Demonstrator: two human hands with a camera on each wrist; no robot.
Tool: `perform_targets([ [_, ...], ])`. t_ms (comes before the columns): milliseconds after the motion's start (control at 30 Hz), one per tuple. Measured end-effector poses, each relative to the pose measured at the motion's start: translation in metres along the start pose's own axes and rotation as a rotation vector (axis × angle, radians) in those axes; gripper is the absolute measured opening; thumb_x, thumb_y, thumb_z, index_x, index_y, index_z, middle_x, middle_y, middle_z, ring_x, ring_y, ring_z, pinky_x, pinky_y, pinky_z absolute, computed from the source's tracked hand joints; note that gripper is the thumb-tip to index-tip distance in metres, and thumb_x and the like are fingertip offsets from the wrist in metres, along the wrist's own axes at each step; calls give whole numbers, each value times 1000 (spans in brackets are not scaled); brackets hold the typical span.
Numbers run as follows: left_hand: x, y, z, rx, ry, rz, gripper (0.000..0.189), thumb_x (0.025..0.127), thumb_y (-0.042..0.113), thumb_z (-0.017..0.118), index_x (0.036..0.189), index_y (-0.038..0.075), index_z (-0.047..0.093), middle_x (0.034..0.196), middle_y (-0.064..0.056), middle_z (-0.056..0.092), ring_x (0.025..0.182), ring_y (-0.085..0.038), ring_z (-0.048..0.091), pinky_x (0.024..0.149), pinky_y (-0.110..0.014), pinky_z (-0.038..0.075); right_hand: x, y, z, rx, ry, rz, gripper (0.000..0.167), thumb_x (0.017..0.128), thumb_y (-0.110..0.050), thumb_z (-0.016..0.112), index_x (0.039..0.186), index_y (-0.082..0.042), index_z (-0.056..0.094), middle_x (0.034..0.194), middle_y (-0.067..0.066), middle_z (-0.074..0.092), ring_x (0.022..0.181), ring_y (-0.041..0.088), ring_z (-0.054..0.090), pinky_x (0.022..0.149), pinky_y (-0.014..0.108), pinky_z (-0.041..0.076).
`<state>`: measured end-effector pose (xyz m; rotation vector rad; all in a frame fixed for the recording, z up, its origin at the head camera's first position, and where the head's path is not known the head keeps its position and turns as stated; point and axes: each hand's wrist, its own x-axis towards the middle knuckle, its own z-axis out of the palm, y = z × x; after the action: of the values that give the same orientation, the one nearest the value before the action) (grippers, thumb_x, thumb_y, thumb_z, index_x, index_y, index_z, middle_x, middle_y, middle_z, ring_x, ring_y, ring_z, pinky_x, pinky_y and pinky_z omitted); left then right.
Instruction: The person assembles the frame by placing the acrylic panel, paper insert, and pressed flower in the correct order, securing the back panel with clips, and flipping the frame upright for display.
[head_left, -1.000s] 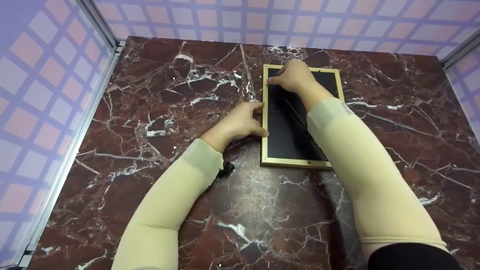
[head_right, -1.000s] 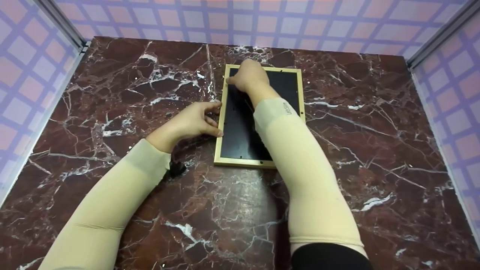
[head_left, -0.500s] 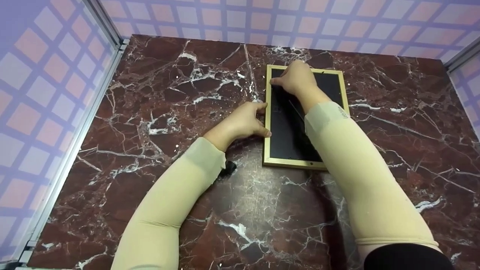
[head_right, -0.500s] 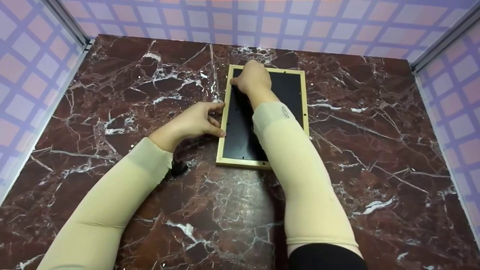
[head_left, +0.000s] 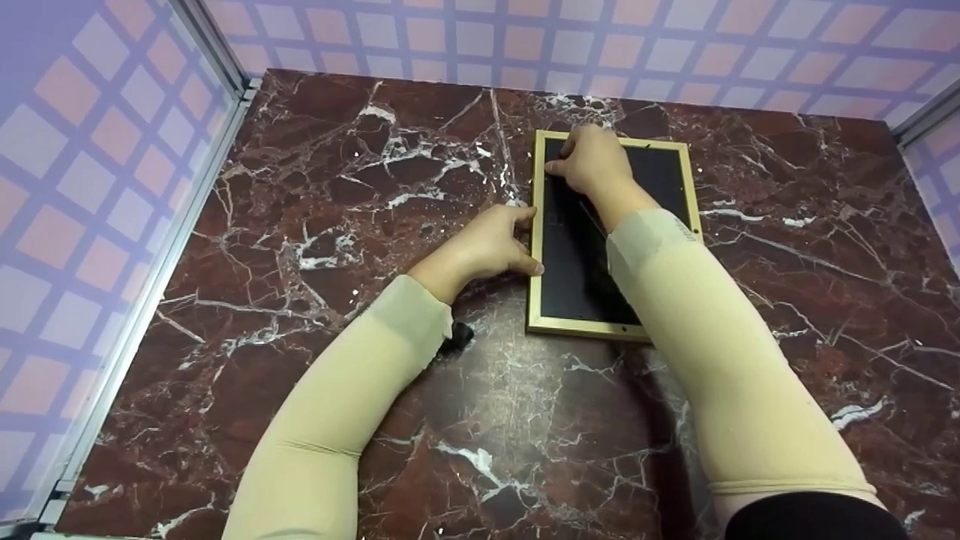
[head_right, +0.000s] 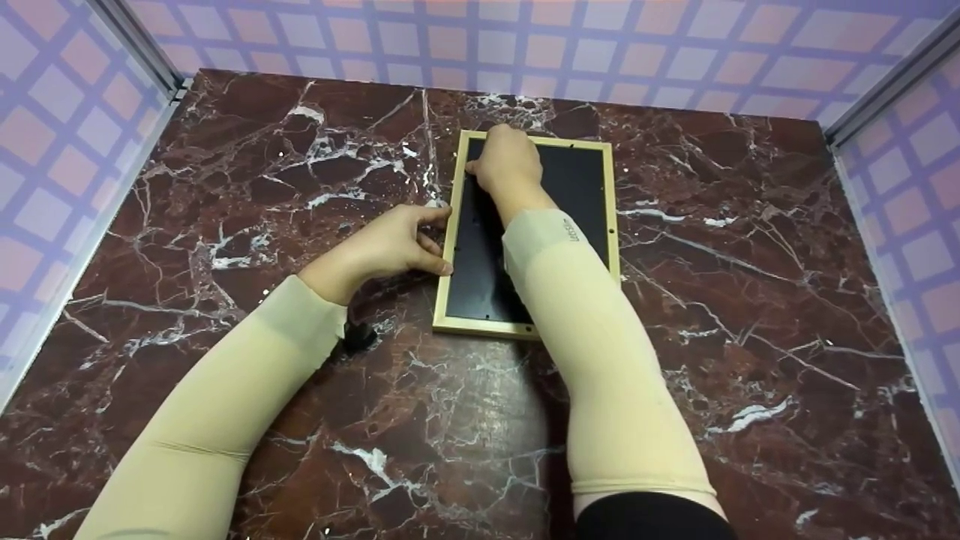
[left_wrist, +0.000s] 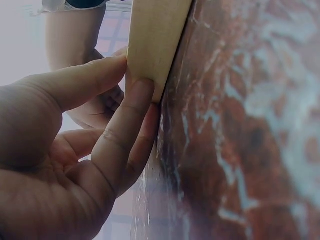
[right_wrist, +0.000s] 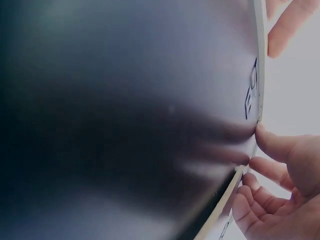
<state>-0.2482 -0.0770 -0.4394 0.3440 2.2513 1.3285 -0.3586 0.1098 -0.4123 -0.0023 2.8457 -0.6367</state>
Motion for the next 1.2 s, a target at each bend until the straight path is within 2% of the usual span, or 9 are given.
perform_targets([
  [133, 0, 1, 0, -5, -7, 3, 106, 88, -5, 92, 176, -2, 31, 164, -21, 62, 123, -31, 80, 100, -31, 67, 0, 4, -1, -17, -38, -26, 50, 112, -40, 72, 143, 0, 68, 146, 22, 71, 128, 38, 66, 117, 53, 57],
  [233, -1, 2, -1, -15, -9, -6, 105, 89, -6, 90, 176, -1, 31, 163, -21, 62, 122, -31, 80, 99, -30, 67, 0, 10, -7, -33, -103, -78, 53, 113, -37, 70, 147, 3, 63, 150, 25, 68, 134, 41, 64, 123, 55, 53],
  [367, -1, 2, -2, -3, -4, -10, 105, 89, -5, 91, 176, -1, 31, 163, -21, 62, 122, -30, 80, 99, -31, 67, 1, 21, -25, -78, -168, -156, 58, 109, -26, 76, 155, 5, 59, 159, 29, 63, 146, 46, 61, 132, 59, 47],
  [533, -3, 3, -1, 15, -3, -1, 104, 88, -5, 92, 175, -3, 33, 157, -23, 67, 120, -31, 81, 103, -33, 67, 0, 40, -43, -101, -176, -216, 65, 102, -19, 83, 158, 2, 58, 160, 29, 63, 150, 49, 59, 133, 62, 44],
  [667, -5, 4, 2, 33, -15, 37, 88, 87, -7, 92, 165, -4, 51, 144, -21, 75, 115, -31, 82, 101, -34, 68, 1, 54, -46, -101, -167, -259, 72, 97, -22, 88, 159, 0, 60, 159, 30, 63, 150, 50, 57, 133, 65, 42],
  [767, -6, 5, 4, 53, -21, 47, 82, 86, -7, 93, 160, -3, 57, 142, -21, 75, 114, -31, 82, 100, -35, 68, 3, 61, -43, -81, -167, -282, 75, 95, -22, 90, 161, -1, 59, 160, 31, 61, 149, 50, 56, 134, 65, 41],
  [933, -7, 5, 6, 47, -24, 37, 94, 86, -7, 93, 168, -5, 47, 146, -22, 73, 116, -32, 82, 102, -35, 68, 8, 68, -38, -37, -232, -308, 85, 98, -19, 87, 171, -2, 46, 164, 31, 54, 149, 48, 50, 135, 63, 37],
  [1100, -8, 6, 8, 15, -41, 33, 92, 87, -8, 91, 168, -4, 47, 149, -23, 70, 108, -28, 82, 90, -28, 67, 12, 72, -42, -78, -311, -294, 97, 102, -23, 84, 181, -16, 27, 170, 31, 46, 157, 51, 40, 139, 68, 28],
  [1200, -7, 7, 7, 0, -51, 32, 96, 88, -10, 90, 171, -4, 42, 154, -24, 67, 110, -29, 82, 87, -26, 67, 13, 72, -46, -112, -338, -287, 96, 104, -27, 82, 182, -22, 26, 171, 30, 41, 159, 54, 35, 138, 71, 26],
])
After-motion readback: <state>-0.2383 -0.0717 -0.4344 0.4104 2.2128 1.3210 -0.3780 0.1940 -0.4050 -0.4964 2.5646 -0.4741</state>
